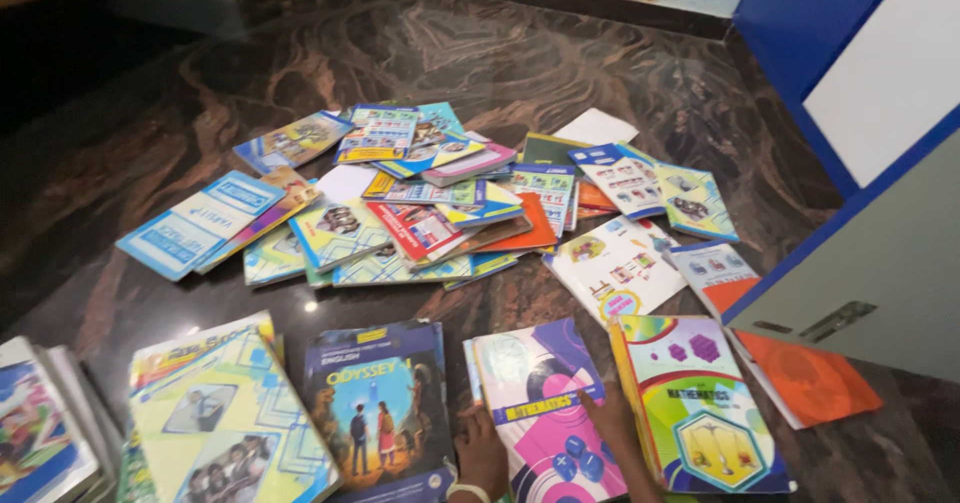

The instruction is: The person sorts through a large pile of school books and notebooks on the floor, picking them up individually and arranging them into organized stacks.

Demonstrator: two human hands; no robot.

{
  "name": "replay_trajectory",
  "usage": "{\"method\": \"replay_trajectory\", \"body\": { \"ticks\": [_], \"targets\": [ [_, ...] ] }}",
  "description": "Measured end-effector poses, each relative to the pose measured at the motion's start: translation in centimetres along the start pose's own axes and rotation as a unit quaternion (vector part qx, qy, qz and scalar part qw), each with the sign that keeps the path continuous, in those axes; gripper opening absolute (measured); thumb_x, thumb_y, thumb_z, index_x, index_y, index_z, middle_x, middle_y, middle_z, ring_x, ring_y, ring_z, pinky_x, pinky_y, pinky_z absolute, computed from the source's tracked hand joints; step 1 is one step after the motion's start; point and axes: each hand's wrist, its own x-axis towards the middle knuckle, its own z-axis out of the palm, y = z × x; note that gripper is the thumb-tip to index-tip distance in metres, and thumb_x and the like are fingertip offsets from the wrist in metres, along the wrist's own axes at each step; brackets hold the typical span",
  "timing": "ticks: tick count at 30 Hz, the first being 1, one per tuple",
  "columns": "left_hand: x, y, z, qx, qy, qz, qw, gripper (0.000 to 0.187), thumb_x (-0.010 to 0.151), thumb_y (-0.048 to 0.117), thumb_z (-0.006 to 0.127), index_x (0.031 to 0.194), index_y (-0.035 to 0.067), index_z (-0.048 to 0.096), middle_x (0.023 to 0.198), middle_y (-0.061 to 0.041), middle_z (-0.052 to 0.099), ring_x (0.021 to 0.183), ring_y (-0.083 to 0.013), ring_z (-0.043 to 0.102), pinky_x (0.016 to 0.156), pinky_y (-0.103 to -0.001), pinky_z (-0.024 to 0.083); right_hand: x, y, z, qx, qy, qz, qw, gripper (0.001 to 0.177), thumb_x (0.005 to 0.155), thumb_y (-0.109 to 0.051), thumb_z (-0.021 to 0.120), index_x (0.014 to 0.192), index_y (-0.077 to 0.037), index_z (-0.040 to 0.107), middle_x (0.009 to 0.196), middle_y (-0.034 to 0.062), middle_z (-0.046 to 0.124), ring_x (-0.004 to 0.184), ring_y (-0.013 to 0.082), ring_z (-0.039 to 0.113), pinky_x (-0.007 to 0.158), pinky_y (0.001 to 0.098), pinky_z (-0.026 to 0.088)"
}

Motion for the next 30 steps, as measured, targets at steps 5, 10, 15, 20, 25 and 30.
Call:
{"method": "replay_trajectory", "body": {
  "ticks": [5, 10, 15, 20, 25, 30],
  "targets": [
    [1.8, 0.6, 1.5, 0.095, 0.175, -0.075, 0.977, 0.068, 0.091, 0.018, 0.054, 0.141, -0.026, 0.042, 0.143, -0.036, 0.035, 0.133, -0.0524, 0.038, 0.082, -0.056, 0.047, 0.4, 0.3, 0.0, -0.006, -0.015, 0.017, 1.000, 0.053, 0.078, -0.052, 0.079, 0.105, -0.008, 0.069, 0.096, 0.0191, 0.076, 0.093, 0.0375, 0.074, 0.081, 0.0478, 0.057],
    [1.4, -0.1, 1.1, 0.082, 0.125, -0.007, 0.989, 0.060, 0.091, 0.020, 0.056, 0.135, -0.019, 0.047, 0.151, -0.035, 0.028, 0.135, -0.0554, 0.032, 0.081, -0.062, 0.048, 0.6, -0.1, -0.5, 0.001, -0.032, 0.016, 0.999, 0.055, 0.076, -0.054, 0.080, 0.105, -0.009, 0.069, 0.096, 0.0179, 0.076, 0.093, 0.0368, 0.075, 0.080, 0.0469, 0.057],
    [1.2, -0.1, 1.0, 0.056, 0.031, -0.012, 0.998, 0.057, 0.093, 0.018, 0.057, 0.136, -0.019, 0.049, 0.157, -0.035, 0.024, 0.141, -0.0540, 0.027, 0.092, -0.062, 0.046, 0.6, 0.0, -0.5, -0.001, -0.031, 0.013, 0.999, 0.056, 0.075, -0.055, 0.080, 0.105, -0.009, 0.069, 0.095, 0.0164, 0.077, 0.092, 0.0352, 0.076, 0.080, 0.0462, 0.058],
    [0.7, -0.2, 0.5, 0.046, 0.026, -0.001, 0.999, 0.059, 0.089, 0.018, 0.062, 0.134, -0.019, 0.051, 0.157, -0.038, 0.016, 0.142, -0.0576, 0.019, 0.096, -0.065, 0.042, 0.8, 0.4, -0.3, -0.036, -0.056, 0.031, 0.997, 0.085, 0.072, -0.062, 0.083, 0.130, -0.004, 0.061, 0.115, 0.0210, 0.073, 0.106, 0.0364, 0.072, 0.089, 0.0448, 0.057],
    [0.9, -0.5, -0.6, 0.069, -0.005, 0.003, 0.998, 0.051, 0.090, 0.019, 0.062, 0.131, -0.012, 0.060, 0.161, -0.036, 0.020, 0.145, -0.0544, 0.025, 0.101, -0.067, 0.041, 0.5, 0.4, -2.6, -0.005, -0.174, 0.004, 0.985, 0.097, 0.067, -0.060, 0.089, 0.138, -0.002, 0.056, 0.122, 0.0221, 0.072, 0.115, 0.0314, 0.071, 0.097, 0.0400, 0.056],
    [1.0, -0.8, 0.4, 0.086, -0.018, -0.005, 0.996, 0.055, 0.091, 0.019, 0.061, 0.135, -0.013, 0.055, 0.160, -0.036, 0.019, 0.142, -0.0558, 0.025, 0.098, -0.067, 0.042, -0.8, -0.2, -6.3, 0.176, -0.294, 0.029, 0.939, 0.077, 0.072, -0.047, 0.082, 0.137, -0.011, 0.061, 0.123, 0.0096, 0.076, 0.110, 0.0196, 0.072, 0.094, 0.0361, 0.055]
  ]
}}
